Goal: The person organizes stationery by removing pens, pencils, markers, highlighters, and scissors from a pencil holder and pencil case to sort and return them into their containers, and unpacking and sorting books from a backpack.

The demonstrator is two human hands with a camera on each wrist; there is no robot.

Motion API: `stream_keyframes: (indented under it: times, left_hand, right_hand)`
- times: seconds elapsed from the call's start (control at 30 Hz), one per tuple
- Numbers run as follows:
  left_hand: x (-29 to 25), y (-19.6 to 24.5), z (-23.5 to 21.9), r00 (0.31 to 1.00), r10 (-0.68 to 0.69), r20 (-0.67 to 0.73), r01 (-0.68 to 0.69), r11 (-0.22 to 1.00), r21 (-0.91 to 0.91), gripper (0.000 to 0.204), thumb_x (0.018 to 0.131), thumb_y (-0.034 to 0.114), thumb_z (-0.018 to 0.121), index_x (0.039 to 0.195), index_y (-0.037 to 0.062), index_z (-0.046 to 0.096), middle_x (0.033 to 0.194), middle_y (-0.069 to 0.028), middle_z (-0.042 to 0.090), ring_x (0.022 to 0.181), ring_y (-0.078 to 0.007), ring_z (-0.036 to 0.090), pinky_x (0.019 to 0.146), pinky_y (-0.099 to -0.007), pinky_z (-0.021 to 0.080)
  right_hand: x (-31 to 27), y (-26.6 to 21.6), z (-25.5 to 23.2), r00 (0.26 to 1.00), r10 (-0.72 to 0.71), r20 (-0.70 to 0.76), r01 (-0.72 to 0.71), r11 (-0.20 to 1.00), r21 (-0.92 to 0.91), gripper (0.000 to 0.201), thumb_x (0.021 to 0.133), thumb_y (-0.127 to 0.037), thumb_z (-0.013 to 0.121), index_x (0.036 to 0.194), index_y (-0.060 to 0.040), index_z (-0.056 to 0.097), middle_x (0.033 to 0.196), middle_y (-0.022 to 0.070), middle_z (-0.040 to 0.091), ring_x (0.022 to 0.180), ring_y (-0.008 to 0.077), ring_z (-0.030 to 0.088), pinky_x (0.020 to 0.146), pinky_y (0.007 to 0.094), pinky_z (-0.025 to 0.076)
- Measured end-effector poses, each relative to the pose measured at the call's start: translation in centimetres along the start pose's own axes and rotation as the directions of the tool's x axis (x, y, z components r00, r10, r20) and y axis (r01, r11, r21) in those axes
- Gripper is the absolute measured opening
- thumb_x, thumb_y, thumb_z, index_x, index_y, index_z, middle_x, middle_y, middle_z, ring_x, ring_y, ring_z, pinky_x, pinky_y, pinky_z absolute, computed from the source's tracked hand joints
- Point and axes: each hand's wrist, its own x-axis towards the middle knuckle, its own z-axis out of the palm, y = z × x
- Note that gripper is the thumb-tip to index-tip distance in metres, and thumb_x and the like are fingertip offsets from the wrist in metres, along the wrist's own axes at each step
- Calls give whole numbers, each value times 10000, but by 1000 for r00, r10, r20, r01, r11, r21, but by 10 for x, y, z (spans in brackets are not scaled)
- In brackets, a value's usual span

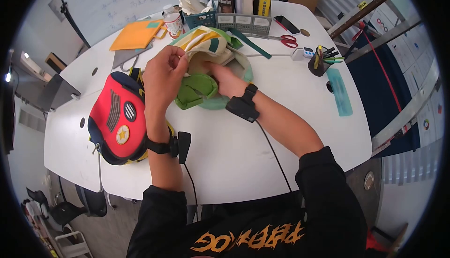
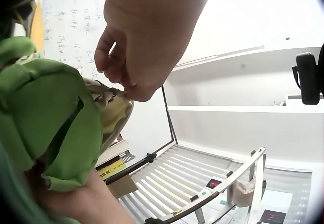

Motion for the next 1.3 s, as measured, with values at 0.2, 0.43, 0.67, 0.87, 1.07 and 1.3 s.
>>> stream_keyframes:
  times: [0.2, 0.43, 0.67, 0.87, 1.07, 1.3]
  left_hand:
    - [1, -17, 6, 1000, 7, 9, -7, 999, 44, 168, 945, 217, 708, 1020, 67, 725, 806, -82, 737, 714, -257, 713, 685, -378, 543]
    - [6, -28, 6, 996, -54, -74, 61, 993, 98, 181, 933, 217, 692, 1032, 71, 729, 871, -100, 769, 804, -316, 752, 723, -412, 563]
    - [5, -34, 12, 996, -59, -71, 70, 985, 160, 193, 923, 236, 698, 1023, 74, 731, 866, -83, 767, 811, -302, 749, 733, -410, 562]
    - [0, -21, 29, 998, -8, 64, -3, 987, 159, 136, 894, 209, 721, 961, 92, 737, 803, -70, 749, 764, -279, 738, 702, -415, 556]
    - [-26, 32, 75, 959, 167, 230, -167, 986, -19, 142, 895, 215, 747, 975, 99, 744, 787, -62, 739, 737, -270, 724, 668, -412, 540]
    - [-78, 62, 130, 778, 314, 544, -345, 937, -48, 327, 933, 387, 783, 985, 68, 739, 819, -86, 749, 733, -301, 721, 666, -413, 542]
  right_hand:
    - [-16, -11, 22, 971, -209, -116, 186, 965, -183, 485, 975, -205, 690, 1412, -31, 568, 1261, 131, 700, 1094, 293, 735, 894, 432, 645]
    - [-92, -62, 18, 923, -351, -157, 238, 841, -485, 513, 938, -280, 729, 1357, -34, 565, 1208, 152, 712, 984, 265, 758, 801, 385, 642]
    - [-197, -100, -51, 915, -377, -144, 237, 791, -564, 514, 976, -254, 689, 1404, 4, 569, 1277, 126, 723, 1115, 208, 743, 909, 371, 627]
    - [-291, -95, -104, 849, -430, -307, 310, 876, -368, 534, 1018, -292, 645, 1456, 0, 555, 1331, 111, 705, 1191, 199, 705, 1019, 367, 561]
    - [-328, -43, -147, 862, -338, -378, 212, 917, -338, 552, 1055, -368, 610, 1485, -32, 524, 1330, 127, 708, 1171, 234, 720, 974, 395, 579]
    - [-359, -20, -132, 945, 207, -253, -288, 892, -349, 591, 1113, -510, 520, 1451, -27, 561, 1159, 153, 775, 931, 245, 787, 796, 347, 621]
